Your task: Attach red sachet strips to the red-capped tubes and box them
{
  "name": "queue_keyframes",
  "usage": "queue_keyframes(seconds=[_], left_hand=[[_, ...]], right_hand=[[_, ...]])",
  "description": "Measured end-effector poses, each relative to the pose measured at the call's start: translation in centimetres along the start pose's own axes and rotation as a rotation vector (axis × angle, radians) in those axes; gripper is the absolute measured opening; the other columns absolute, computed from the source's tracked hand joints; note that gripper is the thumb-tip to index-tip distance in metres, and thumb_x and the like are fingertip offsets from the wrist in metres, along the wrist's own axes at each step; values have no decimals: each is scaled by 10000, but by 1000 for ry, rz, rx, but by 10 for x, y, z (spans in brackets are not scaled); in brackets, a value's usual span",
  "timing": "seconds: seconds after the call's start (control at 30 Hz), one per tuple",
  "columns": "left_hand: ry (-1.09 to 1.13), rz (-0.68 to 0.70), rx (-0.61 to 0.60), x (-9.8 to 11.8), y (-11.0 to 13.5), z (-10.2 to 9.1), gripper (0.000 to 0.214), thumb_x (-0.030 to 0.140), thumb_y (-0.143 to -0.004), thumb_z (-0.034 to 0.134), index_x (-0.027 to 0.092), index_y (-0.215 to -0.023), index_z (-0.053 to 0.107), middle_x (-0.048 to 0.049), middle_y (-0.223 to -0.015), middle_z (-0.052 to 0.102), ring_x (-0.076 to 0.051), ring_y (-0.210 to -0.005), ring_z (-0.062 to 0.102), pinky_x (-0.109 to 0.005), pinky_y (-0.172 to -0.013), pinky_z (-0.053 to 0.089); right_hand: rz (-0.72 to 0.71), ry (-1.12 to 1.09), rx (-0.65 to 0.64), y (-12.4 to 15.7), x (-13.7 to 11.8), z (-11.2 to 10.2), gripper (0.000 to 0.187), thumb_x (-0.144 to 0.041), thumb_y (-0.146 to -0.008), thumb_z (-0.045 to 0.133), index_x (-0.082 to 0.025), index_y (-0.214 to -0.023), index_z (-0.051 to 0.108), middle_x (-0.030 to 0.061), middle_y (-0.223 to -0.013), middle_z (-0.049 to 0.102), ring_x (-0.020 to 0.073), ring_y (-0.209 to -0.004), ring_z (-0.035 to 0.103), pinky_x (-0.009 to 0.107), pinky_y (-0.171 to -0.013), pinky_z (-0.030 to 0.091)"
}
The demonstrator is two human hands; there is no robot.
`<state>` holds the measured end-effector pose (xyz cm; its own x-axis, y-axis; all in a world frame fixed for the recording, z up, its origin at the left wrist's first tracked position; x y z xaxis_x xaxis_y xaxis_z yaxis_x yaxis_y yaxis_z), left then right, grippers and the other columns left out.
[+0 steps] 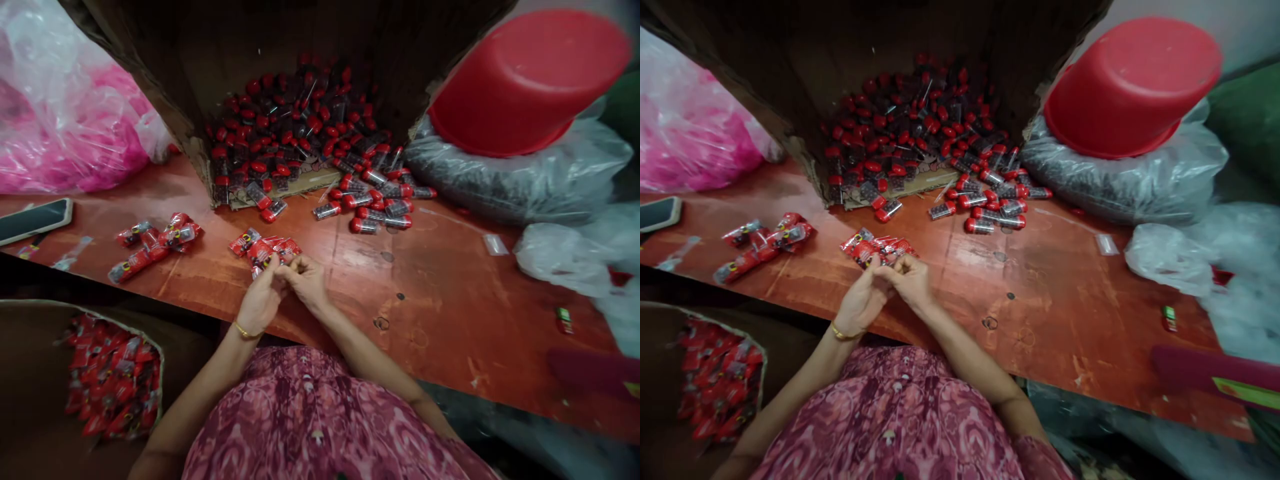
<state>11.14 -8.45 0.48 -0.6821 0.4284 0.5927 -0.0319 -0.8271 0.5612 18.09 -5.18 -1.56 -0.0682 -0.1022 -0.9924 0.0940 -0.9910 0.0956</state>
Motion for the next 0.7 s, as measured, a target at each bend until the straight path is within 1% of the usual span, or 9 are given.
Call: queue_keyframes(seconds=[0.1,0.17,0.3,0.33,0.4,0.47,0.57,0.63,0.7], left_hand=[[-28,27,102,19,3,-24,298,465,-802,563,175,-801,634,2,-671,684,-124,-656,649,-239,-679,497],[-21,121,237,43,2,-49,307,484,-814,535,190,-817,623,10,-614,674,-124,-607,650,-246,-668,505],[173,322,535,97,-2,-104,327,407,-900,420,194,-709,580,79,-393,521,-65,-423,558,-179,-589,484],[230,326,585,105,-4,-113,336,374,-913,402,189,-684,565,83,-385,512,-55,-403,540,-172,-593,484],[316,344,613,116,-6,-123,342,341,-926,367,187,-690,561,60,-459,580,-58,-451,572,-183,-632,499],[347,353,577,116,-4,-120,334,343,-925,342,187,-761,587,7,-595,661,-88,-579,636,-216,-680,515],[221,230,496,87,1,-97,319,323,-905,357,150,-834,615,-57,-698,687,-128,-698,664,-256,-718,518],[-24,177,424,61,2,-74,252,307,-861,446,141,-822,632,-56,-717,689,-146,-711,662,-289,-754,513],[-417,331,343,48,-2,-48,215,349,-765,591,166,-849,666,-60,-799,708,-195,-822,662,-343,-829,491]], right_hand=[[-144,394,-89,-11,-9,11,489,-633,-670,589,-203,-492,439,-23,-517,547,105,-506,494,226,-519,372],[-231,678,-87,-25,-19,4,445,-597,-789,483,-196,-608,555,13,-596,597,137,-586,535,250,-583,383],[-278,1046,231,-72,-37,-43,437,-484,-886,381,-148,-1050,605,157,-993,631,252,-893,549,349,-738,405],[-278,1112,273,-84,-37,-54,448,-473,-875,409,-144,-1130,577,189,-1108,589,287,-959,524,385,-767,402],[-311,1208,236,-101,-31,-67,451,-439,-855,453,-139,-1174,559,214,-1233,516,328,-1017,482,435,-796,393],[-368,1258,131,-105,-23,-73,396,-358,-855,446,-135,-1160,567,198,-1291,482,329,-1045,460,447,-825,385],[-415,1302,35,-86,-13,-81,353,-218,-824,428,-149,-1142,566,143,-1313,489,322,-1148,409,463,-913,346],[-408,1334,25,-66,-9,-87,376,-186,-785,450,-160,-1143,559,121,-1318,492,329,-1226,351,493,-972,297],[-397,1348,38,-49,-7,-91,393,-211,-776,469,-149,-1155,550,134,-1331,475,336,-1268,313,511,-1004,266]])
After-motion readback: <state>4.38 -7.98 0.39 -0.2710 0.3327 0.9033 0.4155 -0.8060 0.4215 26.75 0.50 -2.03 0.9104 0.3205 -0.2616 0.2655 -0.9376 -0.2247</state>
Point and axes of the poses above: each hand's wrist, its own y-axis away from the middle knuckle, its own z-axis out of the palm, x = y × z, the point moved 5 cm from there along -y, towards the middle knuckle
